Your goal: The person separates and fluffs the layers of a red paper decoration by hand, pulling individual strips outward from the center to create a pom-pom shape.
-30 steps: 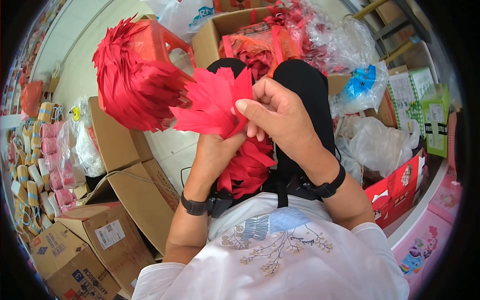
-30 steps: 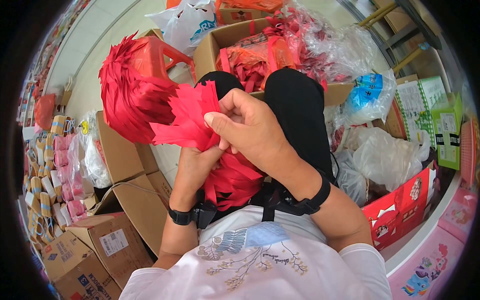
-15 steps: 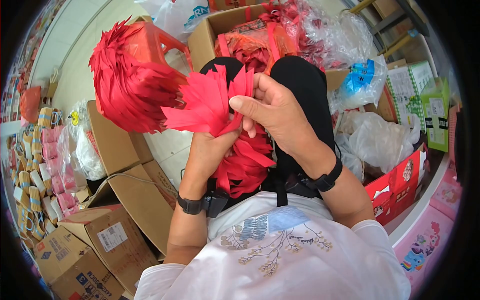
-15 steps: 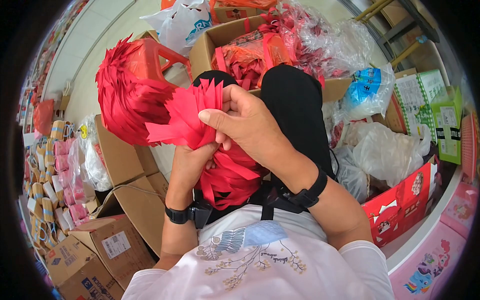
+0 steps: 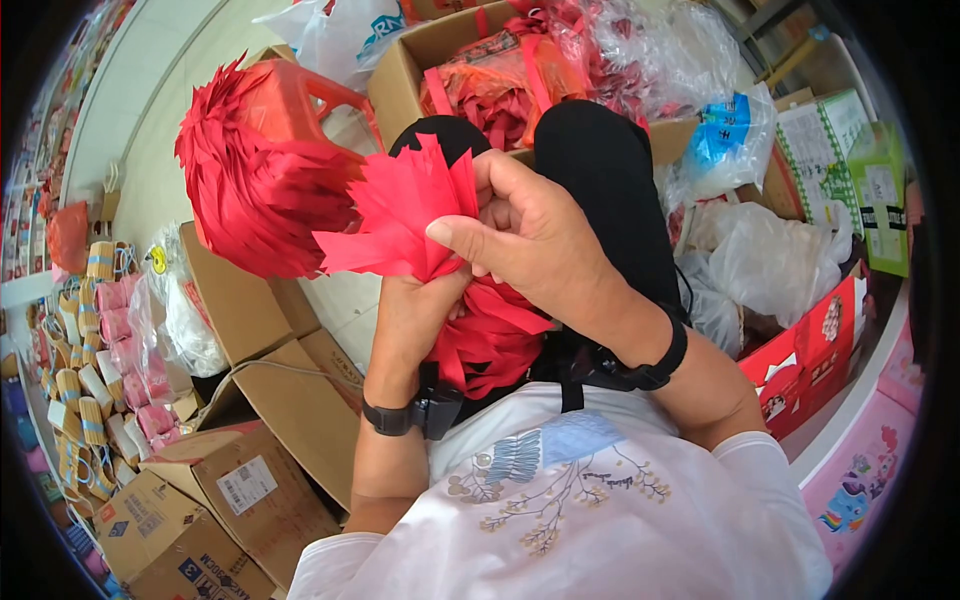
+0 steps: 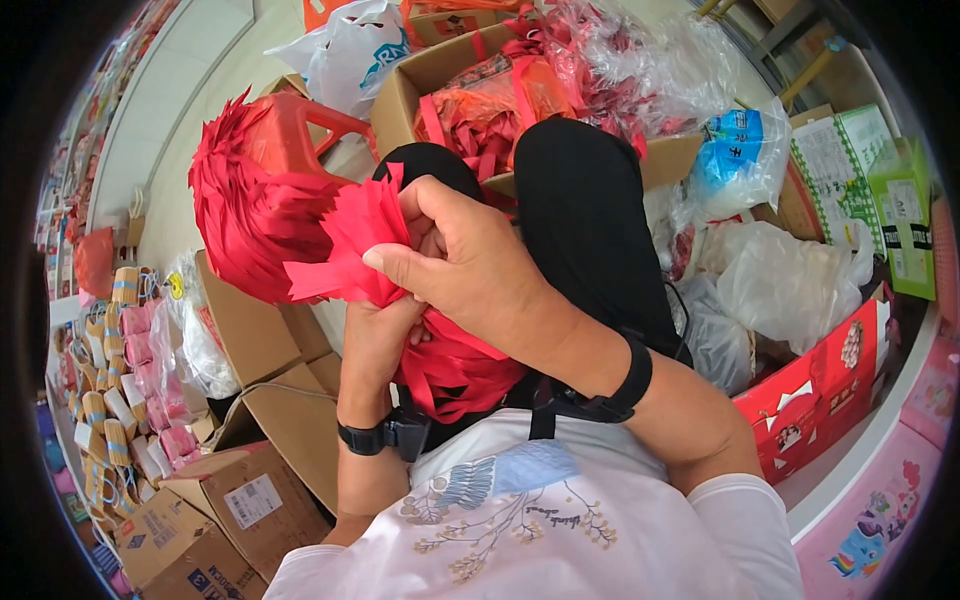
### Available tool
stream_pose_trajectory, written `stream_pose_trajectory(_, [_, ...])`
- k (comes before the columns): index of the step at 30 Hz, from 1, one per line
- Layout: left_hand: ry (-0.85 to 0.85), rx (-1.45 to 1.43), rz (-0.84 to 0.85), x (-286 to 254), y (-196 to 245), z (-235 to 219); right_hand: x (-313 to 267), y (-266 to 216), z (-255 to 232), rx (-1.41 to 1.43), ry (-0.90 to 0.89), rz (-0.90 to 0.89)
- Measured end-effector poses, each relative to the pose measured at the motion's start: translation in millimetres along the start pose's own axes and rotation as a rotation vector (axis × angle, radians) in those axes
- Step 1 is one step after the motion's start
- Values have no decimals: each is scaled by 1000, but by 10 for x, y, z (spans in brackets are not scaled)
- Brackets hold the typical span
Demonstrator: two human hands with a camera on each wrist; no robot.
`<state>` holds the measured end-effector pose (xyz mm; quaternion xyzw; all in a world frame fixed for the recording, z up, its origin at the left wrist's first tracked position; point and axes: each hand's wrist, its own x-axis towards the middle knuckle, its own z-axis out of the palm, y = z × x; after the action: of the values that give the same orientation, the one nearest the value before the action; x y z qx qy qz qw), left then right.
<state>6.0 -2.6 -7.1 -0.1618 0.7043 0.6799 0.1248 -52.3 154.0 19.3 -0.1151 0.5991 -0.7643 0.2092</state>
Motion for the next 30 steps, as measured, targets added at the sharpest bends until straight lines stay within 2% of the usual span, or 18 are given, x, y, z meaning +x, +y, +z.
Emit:
stream_pose_trajectory(8, [3,-6,-6,-4,29,28,-10,8,-65,162,-44,40])
stream_pose_trajectory(20, [-7,-21,11,6,4,18,-47,27,-124,159,-114,102])
stream_pose_trajectory(26, [19,-26,-2,-6,-18,1,-103,24,-81,68,-17,45])
stream_pose_trajectory(29, [37,-32,-6,-7,-58,-5,-103,129,-45,69,4,-87])
stream_pose_trajectory(30, [35,-34,-2,-9,-65,-9,-104,114,-50,-26,-4,-132])
